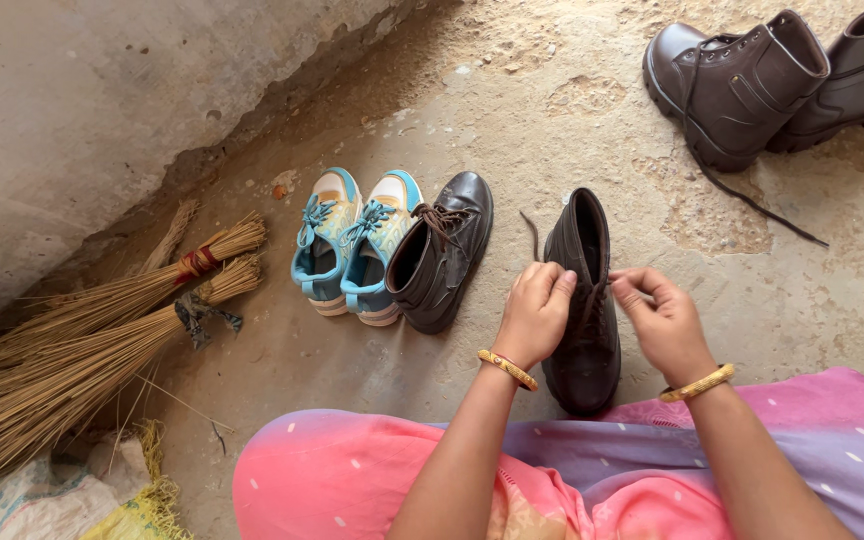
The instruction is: The person unlaces a dark brown shoe, removes the laces, and then relaces the same shoe. They repeat the process on a second dark brown shoe, threading the laces through the eyelets and tying them.
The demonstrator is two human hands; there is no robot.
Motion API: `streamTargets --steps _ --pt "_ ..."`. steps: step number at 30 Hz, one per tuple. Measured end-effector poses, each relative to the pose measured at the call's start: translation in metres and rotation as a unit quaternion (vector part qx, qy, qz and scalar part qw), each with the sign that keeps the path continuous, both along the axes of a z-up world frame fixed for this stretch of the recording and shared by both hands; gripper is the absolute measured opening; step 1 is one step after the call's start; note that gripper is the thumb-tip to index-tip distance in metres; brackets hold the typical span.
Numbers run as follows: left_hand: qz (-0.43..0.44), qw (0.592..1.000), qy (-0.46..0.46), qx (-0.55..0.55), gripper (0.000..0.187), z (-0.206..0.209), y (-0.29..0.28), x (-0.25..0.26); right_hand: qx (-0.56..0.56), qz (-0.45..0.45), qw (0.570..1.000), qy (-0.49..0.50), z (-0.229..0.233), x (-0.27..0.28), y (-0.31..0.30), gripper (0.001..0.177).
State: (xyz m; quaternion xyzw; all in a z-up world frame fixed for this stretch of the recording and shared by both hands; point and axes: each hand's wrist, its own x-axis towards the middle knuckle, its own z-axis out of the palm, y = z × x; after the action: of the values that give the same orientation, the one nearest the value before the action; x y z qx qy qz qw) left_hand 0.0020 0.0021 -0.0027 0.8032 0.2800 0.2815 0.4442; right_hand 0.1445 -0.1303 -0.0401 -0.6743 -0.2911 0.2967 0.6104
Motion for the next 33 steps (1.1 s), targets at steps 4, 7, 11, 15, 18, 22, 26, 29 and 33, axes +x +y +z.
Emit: streamTargets --steps 4,7,11,15,18,22,26,29,33 --pt "0.003 0.993 -0.002 -0.115 0.031 -0.004 0.004 0.000 -0.023 -0.137 0.985 0.099 -0.003 0.021 -0.004 0.018" --pt "0.000 0.991 -0.010 -0.130 0.032 -0.004 0.005 0.001 -0.061 -0.192 0.979 0.043 0.006 0.027 -0.008 0.022" --pt "0.000 0.991 -0.004 -0.136 0.032 -0.001 0.004 0.001 -0.059 -0.109 0.953 -0.275 0.021 0.009 -0.006 0.026" --pt "-0.002 0.990 -0.002 -0.144 0.033 0.000 0.005 -0.001 -0.027 -0.025 0.946 -0.323 0.024 -0.012 -0.002 0.026" --pt "-0.008 0.989 -0.004 -0.144 0.034 0.000 0.005 0.000 0.006 -0.073 0.982 -0.176 0.017 -0.005 -0.002 0.024" --pt "-0.016 0.984 -0.002 -0.178 0.035 -0.001 0.007 -0.002 -0.032 -0.284 0.953 0.101 0.009 0.034 -0.009 0.023" --pt "-0.016 0.987 -0.005 -0.162 0.035 -0.002 0.006 0.001 -0.027 -0.313 0.949 -0.020 0.009 0.043 -0.017 0.029" --pt "-0.013 0.988 -0.007 -0.156 0.035 -0.002 0.005 0.001 -0.045 -0.210 0.951 -0.224 0.017 0.018 -0.009 0.031" --pt "-0.015 0.986 -0.007 -0.164 0.036 -0.003 0.006 -0.001 0.005 -0.010 0.933 -0.360 0.032 -0.009 0.000 0.025"
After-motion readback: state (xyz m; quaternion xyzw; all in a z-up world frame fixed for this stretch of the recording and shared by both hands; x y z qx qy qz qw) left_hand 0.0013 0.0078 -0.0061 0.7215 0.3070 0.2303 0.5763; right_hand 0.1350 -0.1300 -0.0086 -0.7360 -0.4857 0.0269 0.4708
